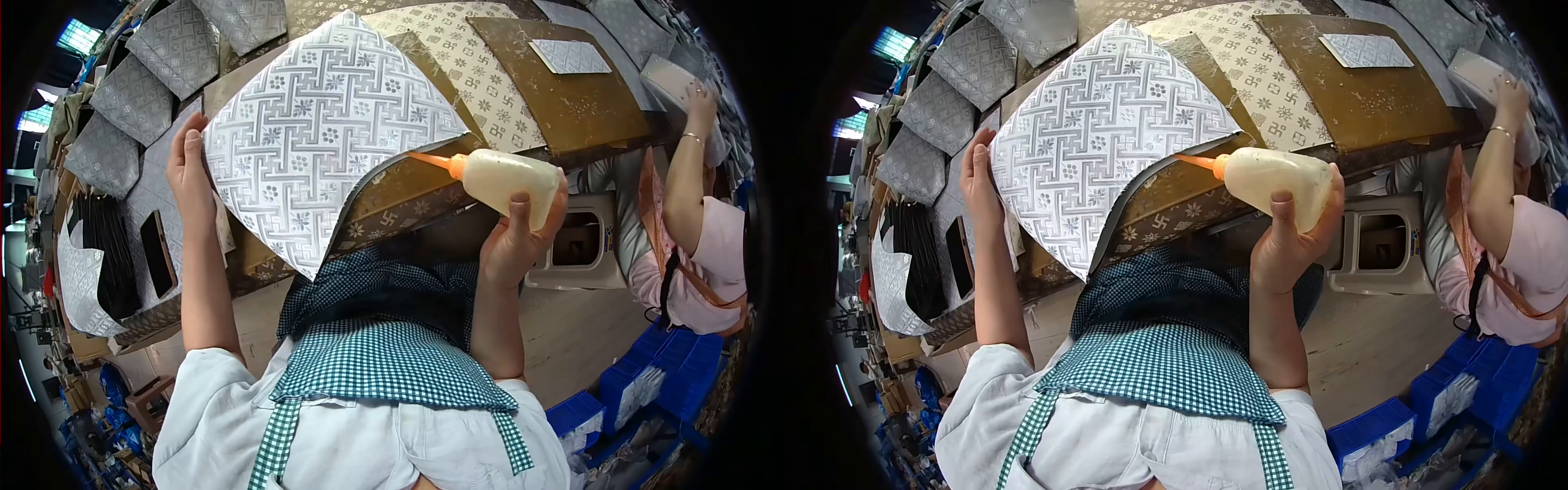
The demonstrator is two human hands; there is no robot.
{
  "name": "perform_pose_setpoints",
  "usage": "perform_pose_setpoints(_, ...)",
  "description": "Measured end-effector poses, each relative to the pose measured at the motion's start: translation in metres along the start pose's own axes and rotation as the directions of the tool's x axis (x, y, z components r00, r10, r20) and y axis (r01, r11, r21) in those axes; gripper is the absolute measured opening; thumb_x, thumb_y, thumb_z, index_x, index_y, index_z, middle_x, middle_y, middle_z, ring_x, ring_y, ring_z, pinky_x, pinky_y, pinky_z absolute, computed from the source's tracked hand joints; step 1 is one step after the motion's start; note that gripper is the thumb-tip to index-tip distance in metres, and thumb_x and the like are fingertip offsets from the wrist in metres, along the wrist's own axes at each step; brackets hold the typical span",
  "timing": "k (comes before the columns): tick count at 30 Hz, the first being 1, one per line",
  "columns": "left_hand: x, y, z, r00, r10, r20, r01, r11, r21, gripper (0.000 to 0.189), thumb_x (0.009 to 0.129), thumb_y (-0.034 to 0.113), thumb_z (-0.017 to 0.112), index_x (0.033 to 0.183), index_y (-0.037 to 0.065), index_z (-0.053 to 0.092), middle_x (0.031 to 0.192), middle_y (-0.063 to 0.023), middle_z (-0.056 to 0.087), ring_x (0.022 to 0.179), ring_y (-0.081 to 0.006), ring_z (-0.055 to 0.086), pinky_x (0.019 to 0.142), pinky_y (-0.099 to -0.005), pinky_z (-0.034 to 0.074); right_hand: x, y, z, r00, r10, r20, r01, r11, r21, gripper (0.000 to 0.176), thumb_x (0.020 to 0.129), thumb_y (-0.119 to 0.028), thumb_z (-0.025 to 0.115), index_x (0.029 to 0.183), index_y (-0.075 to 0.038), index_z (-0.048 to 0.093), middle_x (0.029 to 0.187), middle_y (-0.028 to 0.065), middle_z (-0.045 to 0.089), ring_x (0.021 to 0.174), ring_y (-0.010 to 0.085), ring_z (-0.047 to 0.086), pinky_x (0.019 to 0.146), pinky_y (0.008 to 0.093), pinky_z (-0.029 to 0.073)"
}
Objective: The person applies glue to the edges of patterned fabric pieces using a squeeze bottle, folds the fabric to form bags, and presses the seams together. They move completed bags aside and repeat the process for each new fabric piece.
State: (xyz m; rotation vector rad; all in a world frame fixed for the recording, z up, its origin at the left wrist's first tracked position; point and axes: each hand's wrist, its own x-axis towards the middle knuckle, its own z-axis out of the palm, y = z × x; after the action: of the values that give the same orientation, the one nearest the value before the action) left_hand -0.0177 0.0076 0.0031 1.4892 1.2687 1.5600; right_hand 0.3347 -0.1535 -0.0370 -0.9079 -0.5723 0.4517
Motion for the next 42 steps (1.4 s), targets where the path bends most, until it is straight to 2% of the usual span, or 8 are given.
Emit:
perform_pose_setpoints(9,0.077,0.069,0.071,0.804,0.398,0.442,-0.582,0.68,0.445,0.041,0.093,0.031,0.061,0.128,0.011,0.059,0.123,-0.0126,0.059,0.114,-0.0208,0.056,0.09,-0.0308,0.047,0.001,0.002,-0.008,0.999,-0.018,-0.048,0.017,1.0,-0.022,0.068,0.084,-0.015,0.074,0.14,-0.005,0.037,0.13,0.0101,0.047,0.116,0.0217,0.05,0.099,0.0371,0.047)
perform_pose_setpoints(15,0.117,0.04,0.188,0.716,-0.077,0.694,-0.461,0.695,0.552,0.061,0.089,0.055,0.054,0.132,0.011,0.055,0.12,-0.0175,0.063,0.11,-0.03,0.06,0.095,-0.0372,0.045,-0.026,0.007,-0.006,0.977,0.211,-0.007,-0.207,0.966,0.156,0.067,0.085,-0.011,0.072,0.141,-0.007,0.037,0.129,0.0077,0.049,0.118,0.0205,0.05,0.102,0.0388,0.044)
perform_pose_setpoints(20,0.146,0.034,0.215,0.538,-0.189,0.821,-0.579,0.625,0.523,0.035,0.09,0.033,0.058,0.11,0.006,0.068,0.1,-0.0133,0.07,0.093,-0.0238,0.065,0.087,-0.0341,0.049,-0.015,-0.007,-0.039,0.969,0.239,-0.061,-0.222,0.952,0.209,0.067,0.085,-0.018,0.072,0.141,-0.007,0.036,0.128,0.0072,0.05,0.117,0.0218,0.052,0.098,0.041,0.049)
perform_pose_setpoints(24,0.148,0.07,0.199,0.672,-0.001,0.741,-0.514,0.72,0.467,0.031,0.089,0.031,0.061,0.109,0.008,0.069,0.1,-0.0118,0.071,0.091,-0.0218,0.066,0.084,-0.0351,0.05,-0.008,-0.017,-0.053,0.964,0.232,-0.131,-0.198,0.953,0.231,0.067,0.084,-0.017,0.073,0.14,-0.008,0.037,0.126,0.007,0.052,0.115,0.021,0.055,0.097,0.0391,0.05)
perform_pose_setpoints(27,0.16,0.112,0.169,0.759,0.265,0.594,-0.515,0.803,0.3,0.031,0.095,0.028,0.059,0.118,0.008,0.067,0.105,-0.0041,0.068,0.093,-0.0102,0.06,0.082,-0.0239,0.047,-0.005,-0.018,-0.071,0.966,0.196,-0.17,-0.149,0.956,0.252,0.062,0.085,-0.019,0.072,0.138,-0.009,0.04,0.121,0.0061,0.056,0.113,0.0204,0.057,0.094,0.0369,0.051)
perform_pose_setpoints(32,0.136,0.125,0.14,0.718,0.64,0.273,-0.654,0.755,-0.048,0.029,0.098,0.019,0.056,0.121,0.004,0.064,0.111,-0.005,0.066,0.098,-0.0085,0.06,0.086,-0.0203,0.046,0.003,-0.036,-0.065,0.976,0.086,-0.202,-0.043,0.977,0.208,0.067,0.086,-0.02,0.072,0.14,-0.006,0.036,0.126,0.0073,0.053,0.113,0.0209,0.056,0.096,0.0375,0.05)
perform_pose_setpoints(36,0.104,0.117,0.136,0.744,0.66,0.106,-0.616,0.739,-0.274,0.028,0.098,0.016,0.055,0.121,0.003,0.063,0.111,-0.0038,0.065,0.096,-0.0068,0.059,0.085,-0.0192,0.046,0.008,-0.042,-0.043,0.991,-0.064,-0.118,0.073,0.995,0.069,0.069,0.085,-0.018,0.072,0.142,-0.005,0.034,0.13,0.009,0.048,0.116,0.0223,0.052,0.099,0.0387,0.047)
perform_pose_setpoints(42,0.106,0.097,0.139,0.777,0.617,0.122,-0.536,0.751,-0.386,0.027,0.099,0.016,0.054,0.121,0.004,0.064,0.103,-0.0002,0.066,0.086,-0.0024,0.056,0.076,-0.016,0.045,0.025,-0.021,-0.022,0.985,-0.168,-0.034,0.164,0.983,-0.086,0.067,0.083,-0.01,0.074,0.139,-0.002,0.038,0.133,0.0093,0.045,0.118,0.0209,0.049,0.101,0.0349,0.043)
